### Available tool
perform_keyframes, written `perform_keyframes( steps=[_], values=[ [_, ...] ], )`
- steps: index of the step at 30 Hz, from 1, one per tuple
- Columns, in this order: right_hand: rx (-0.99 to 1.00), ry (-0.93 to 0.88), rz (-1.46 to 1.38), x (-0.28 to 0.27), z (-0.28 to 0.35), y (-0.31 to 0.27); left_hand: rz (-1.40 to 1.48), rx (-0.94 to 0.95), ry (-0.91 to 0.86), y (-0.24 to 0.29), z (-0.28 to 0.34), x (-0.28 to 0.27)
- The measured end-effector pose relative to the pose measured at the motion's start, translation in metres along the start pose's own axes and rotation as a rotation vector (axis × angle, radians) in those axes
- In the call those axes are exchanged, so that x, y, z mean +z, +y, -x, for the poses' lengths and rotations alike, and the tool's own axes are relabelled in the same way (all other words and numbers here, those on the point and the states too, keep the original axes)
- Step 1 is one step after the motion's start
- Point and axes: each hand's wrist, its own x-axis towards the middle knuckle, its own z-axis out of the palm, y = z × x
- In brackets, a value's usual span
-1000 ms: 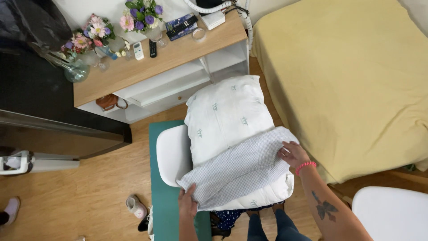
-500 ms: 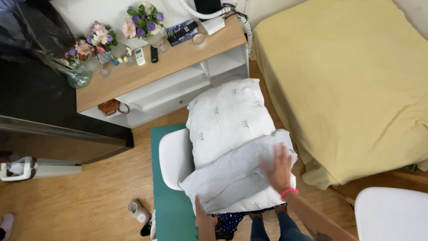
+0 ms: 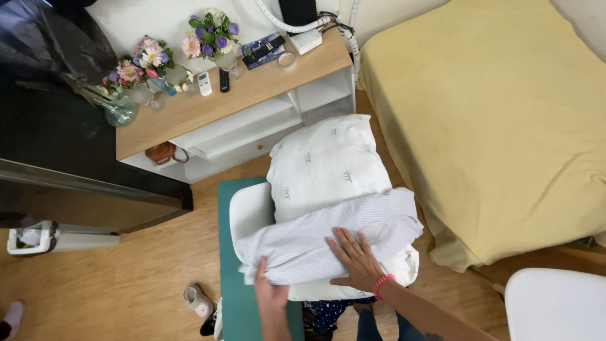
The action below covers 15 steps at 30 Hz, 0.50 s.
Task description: The person folds a white checkered shirt on a chair and places it on a table. They then fold a dark blue pillowcase with a moon pattern and place it on the chair. Finally, they fold a white pillowcase with a black grid pattern and place it on top of the other pillowcase.
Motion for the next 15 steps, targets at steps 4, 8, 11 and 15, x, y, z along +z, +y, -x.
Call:
perform_keyframes(
  steps=[4,8,11,15],
  values=[
    [-0.094,0.176,-0.038,0.019,-0.006,-0.007,-0.087,0.146,-0.011,0.062,0.024,0.013],
    [-0.211,0.216,-0.054,0.028,0.0,-0.015,-0.101,0.261,-0.051,0.114,0.027,-0.012],
    [-0.212,0.14,-0.041,0.039,0.001,-0.01,-0.182,0.351,0.034,0.125,0.019,-0.026],
    [-0.121,-0.097,-0.055,0.027,0.005,-0.007,-0.486,0.561,0.215,0.09,0.015,-0.005]
  ],
)
